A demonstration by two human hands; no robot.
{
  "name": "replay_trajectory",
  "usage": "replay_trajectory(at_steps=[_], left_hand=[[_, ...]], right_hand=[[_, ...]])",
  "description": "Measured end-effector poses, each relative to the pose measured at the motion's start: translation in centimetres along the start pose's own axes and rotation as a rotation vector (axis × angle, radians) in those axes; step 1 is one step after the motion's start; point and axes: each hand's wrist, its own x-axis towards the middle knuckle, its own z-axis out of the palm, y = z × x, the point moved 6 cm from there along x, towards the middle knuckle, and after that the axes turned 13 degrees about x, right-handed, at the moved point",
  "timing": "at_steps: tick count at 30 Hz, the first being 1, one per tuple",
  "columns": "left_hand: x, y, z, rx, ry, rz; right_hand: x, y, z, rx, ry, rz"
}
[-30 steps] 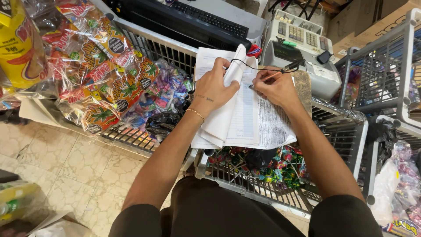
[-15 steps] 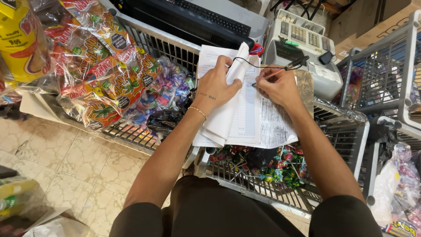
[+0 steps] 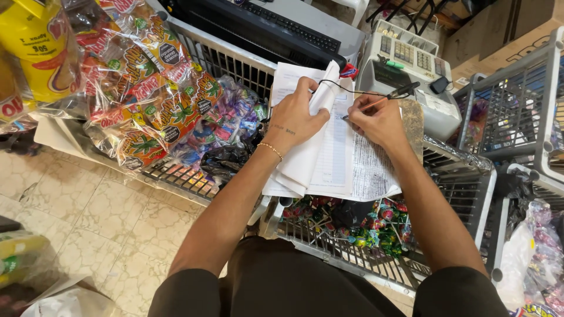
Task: Checking inventory and writing on a list in a grocery store
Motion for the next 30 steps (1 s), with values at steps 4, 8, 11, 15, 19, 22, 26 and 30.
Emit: replay_trajectory(at_steps=[4,8,11,15,19,22,26,30], left_hand=[[0.0,0.0,0.0,-0.002,0.009,0.010],[0.0,0.0,0.1,-0.007,0.003,0.002],[-0.1,0.1,-0.1,-0.012,0.017,0.007],[-0.1,0.0,-0.3,-0.025,0.017,-0.005],[0.4,-0.3,-0.2,-0.025,0.024,-0.008],[0.6,-0.4,-0.1,-0.033,0.010,-0.026],[1.0,-0.8,0.3,-0.031,-0.004,-0.048],[0.7,-0.6,0.1,-0.056,0.007,-0.049]], right_hand=[[-0.3,-1.4,0.6,0.022,-0.002,0.008],[-0.3,-1.3,0.2,0.024,0.004,-0.012],[-0.6,-1.7,0.5,0.066,0.008,0.004],[-0.5,-1.0,0.3,0.057,0.000,0.002],[-0.3,-1.5,0.3,0.042,0.003,-0.052],[-0.2,-0.4,-0.8,0.092,0.008,-0.124],[-0.2,0.5,-2.2,-0.014,0.040,-0.362],[-1.3,-4.5,0.9,-0.182,-0.055,-0.415]])
